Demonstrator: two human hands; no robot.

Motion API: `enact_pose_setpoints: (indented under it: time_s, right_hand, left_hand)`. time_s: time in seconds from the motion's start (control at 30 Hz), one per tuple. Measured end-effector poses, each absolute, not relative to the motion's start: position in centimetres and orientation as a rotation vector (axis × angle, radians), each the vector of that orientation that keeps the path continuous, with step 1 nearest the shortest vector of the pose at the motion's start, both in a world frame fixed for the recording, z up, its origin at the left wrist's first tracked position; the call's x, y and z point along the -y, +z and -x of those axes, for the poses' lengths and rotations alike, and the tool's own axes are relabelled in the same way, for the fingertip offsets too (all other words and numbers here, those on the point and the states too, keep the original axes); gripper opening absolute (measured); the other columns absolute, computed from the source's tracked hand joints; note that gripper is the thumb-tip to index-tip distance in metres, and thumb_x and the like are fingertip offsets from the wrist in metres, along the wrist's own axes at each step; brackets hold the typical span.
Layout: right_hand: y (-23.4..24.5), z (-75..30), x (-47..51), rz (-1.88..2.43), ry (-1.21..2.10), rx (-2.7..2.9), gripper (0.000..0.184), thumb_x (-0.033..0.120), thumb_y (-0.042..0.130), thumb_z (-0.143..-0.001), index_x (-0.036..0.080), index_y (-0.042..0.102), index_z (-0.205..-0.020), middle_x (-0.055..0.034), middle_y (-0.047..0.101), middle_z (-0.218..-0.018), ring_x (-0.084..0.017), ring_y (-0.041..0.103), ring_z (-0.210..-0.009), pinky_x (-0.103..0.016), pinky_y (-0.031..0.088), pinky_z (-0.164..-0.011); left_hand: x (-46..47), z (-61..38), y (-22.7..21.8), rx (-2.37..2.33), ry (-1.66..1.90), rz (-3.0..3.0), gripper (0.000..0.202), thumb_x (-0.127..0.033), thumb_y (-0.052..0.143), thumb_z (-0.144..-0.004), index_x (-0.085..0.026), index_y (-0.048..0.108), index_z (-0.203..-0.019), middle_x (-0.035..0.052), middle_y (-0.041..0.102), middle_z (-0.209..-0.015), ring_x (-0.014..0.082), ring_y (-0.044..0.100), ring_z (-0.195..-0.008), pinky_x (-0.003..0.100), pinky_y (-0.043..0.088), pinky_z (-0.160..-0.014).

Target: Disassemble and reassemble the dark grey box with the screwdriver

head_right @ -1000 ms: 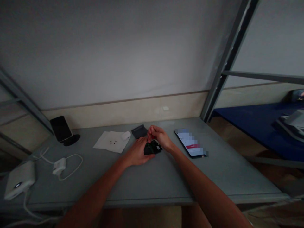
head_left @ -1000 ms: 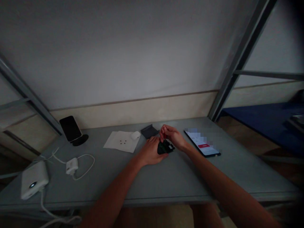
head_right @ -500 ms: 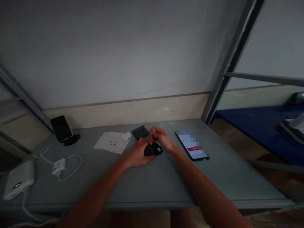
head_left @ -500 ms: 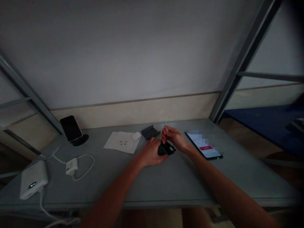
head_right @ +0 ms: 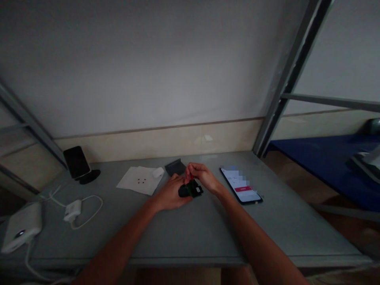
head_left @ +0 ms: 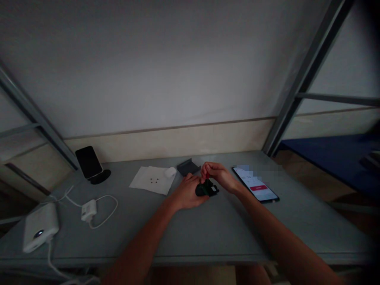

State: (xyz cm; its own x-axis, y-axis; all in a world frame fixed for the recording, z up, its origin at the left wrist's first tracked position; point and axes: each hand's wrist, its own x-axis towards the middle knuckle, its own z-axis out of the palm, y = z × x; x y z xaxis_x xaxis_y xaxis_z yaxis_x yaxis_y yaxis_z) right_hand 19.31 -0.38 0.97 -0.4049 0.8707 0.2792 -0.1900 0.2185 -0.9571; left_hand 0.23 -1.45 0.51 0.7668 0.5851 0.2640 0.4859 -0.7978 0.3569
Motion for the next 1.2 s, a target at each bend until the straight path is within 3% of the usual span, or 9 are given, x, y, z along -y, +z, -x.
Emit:
enact_pose_setpoints:
  time_s: [0.23, 0.37, 0.57, 0.73, 0.8, 0.9, 1.0, 1.2]
  right_hand:
    - [2.0, -19.7, 0.7, 0.783, 1.052, 1.705, 0.03, 0.044, 0.057, -0.094, 0.02, 0.075, -0.094, -0.0043, 0.061, -0.089, -0.018, 0.057, -0.078, -0.033, 0.042, -0.076]
    - [2.2, -19.5, 0.9, 0.795, 0.954, 1.766, 0.026, 0.039, 0.059, -0.093, 0.023, 0.076, -0.105, -0.0025, 0.06, -0.09, -0.017, 0.058, -0.078, -0.032, 0.044, -0.076]
    - [2.2, -19.0, 1.2, 0.822, 0.929, 1.735, 0.014, 0.034, 0.067, -0.088, 0.02, 0.071, -0.09, -0.0005, 0.067, -0.078, -0.017, 0.062, -0.076, -0.031, 0.047, -0.075]
    - [2.6, -19.1, 1.4, 0.805, 0.911, 1.817, 0.017, 0.029, 0.059, -0.093, 0.022, 0.074, -0.092, -0.0021, 0.071, -0.087, -0.018, 0.065, -0.084, -0.034, 0.048, -0.082]
    - [2.7, -18.9, 1.5, 0.802, 0.864, 1.835, 0.019, 0.028, 0.057, -0.094, 0.023, 0.076, -0.093, -0.003, 0.071, -0.092, -0.019, 0.065, -0.088, -0.035, 0.048, -0.085]
    - [2.7, -18.3, 1.6, 0.772, 0.773, 1.812, 0.018, 0.03, 0.06, -0.093, 0.024, 0.077, -0.09, -0.0051, 0.069, -0.101, -0.02, 0.063, -0.096, -0.035, 0.048, -0.089]
    - [2.6, -17.8, 1.6, 0.802, 0.729, 1.763, 0.014, 0.03, 0.066, -0.089, 0.023, 0.077, -0.091, -0.0051, 0.068, -0.096, -0.019, 0.062, -0.09, -0.034, 0.048, -0.083]
    - [2.4, -17.9, 1.6, 0.824, 0.846, 1.75, 0.018, 0.029, 0.058, -0.093, 0.023, 0.075, -0.097, -0.0038, 0.072, -0.094, -0.02, 0.064, -0.091, -0.036, 0.047, -0.087]
  left_hand:
    - [1.3, 0.1, 1.1, -0.849, 0.537, -2.664, 0.037, -0.03, 0.072, -0.08, -0.025, 0.06, -0.115, 0.0059, 0.068, -0.12, 0.0282, 0.06, -0.112, 0.043, 0.039, -0.1]
    - [1.3, 0.7, 1.9, -0.889, 0.501, -2.661, 0.037, -0.023, 0.072, -0.075, -0.024, 0.061, -0.111, 0.005, 0.069, -0.113, 0.0287, 0.059, -0.108, 0.043, 0.04, -0.099]
    - [1.2, 1.6, 2.3, -0.902, 0.491, -2.683, 0.043, -0.021, 0.073, -0.07, -0.022, 0.062, -0.112, 0.0069, 0.068, -0.106, 0.0285, 0.055, -0.101, 0.043, 0.042, -0.095]
    - [0.3, 1.1, 1.0, -0.931, 0.831, -2.519, 0.023, -0.037, 0.061, -0.092, -0.023, 0.069, -0.109, 0.0075, 0.069, -0.104, 0.0259, 0.055, -0.104, 0.041, 0.044, -0.094]
    - [-0.2, 0.6, 0.3, -0.901, 0.957, -2.436, 0.025, -0.039, 0.055, -0.097, -0.022, 0.071, -0.106, 0.0069, 0.071, -0.1, 0.0239, 0.058, -0.101, 0.039, 0.045, -0.092]
    - [-0.8, 0.2, -0.6, -0.912, 1.048, -2.345, 0.027, -0.042, 0.059, -0.095, -0.022, 0.073, -0.105, 0.0066, 0.073, -0.096, 0.0226, 0.061, -0.095, 0.036, 0.048, -0.087]
    - [-1.0, 0.2, -1.0, -0.957, 1.096, -2.337, 0.028, -0.045, 0.066, -0.09, -0.022, 0.074, -0.104, 0.0063, 0.073, -0.097, 0.0228, 0.062, -0.093, 0.036, 0.048, -0.085]
    - [-1.0, 0.4, -0.9, -0.992, 1.134, -2.347, 0.025, -0.043, 0.065, -0.092, -0.022, 0.074, -0.098, 0.0045, 0.072, -0.093, 0.0206, 0.063, -0.092, 0.034, 0.048, -0.085]
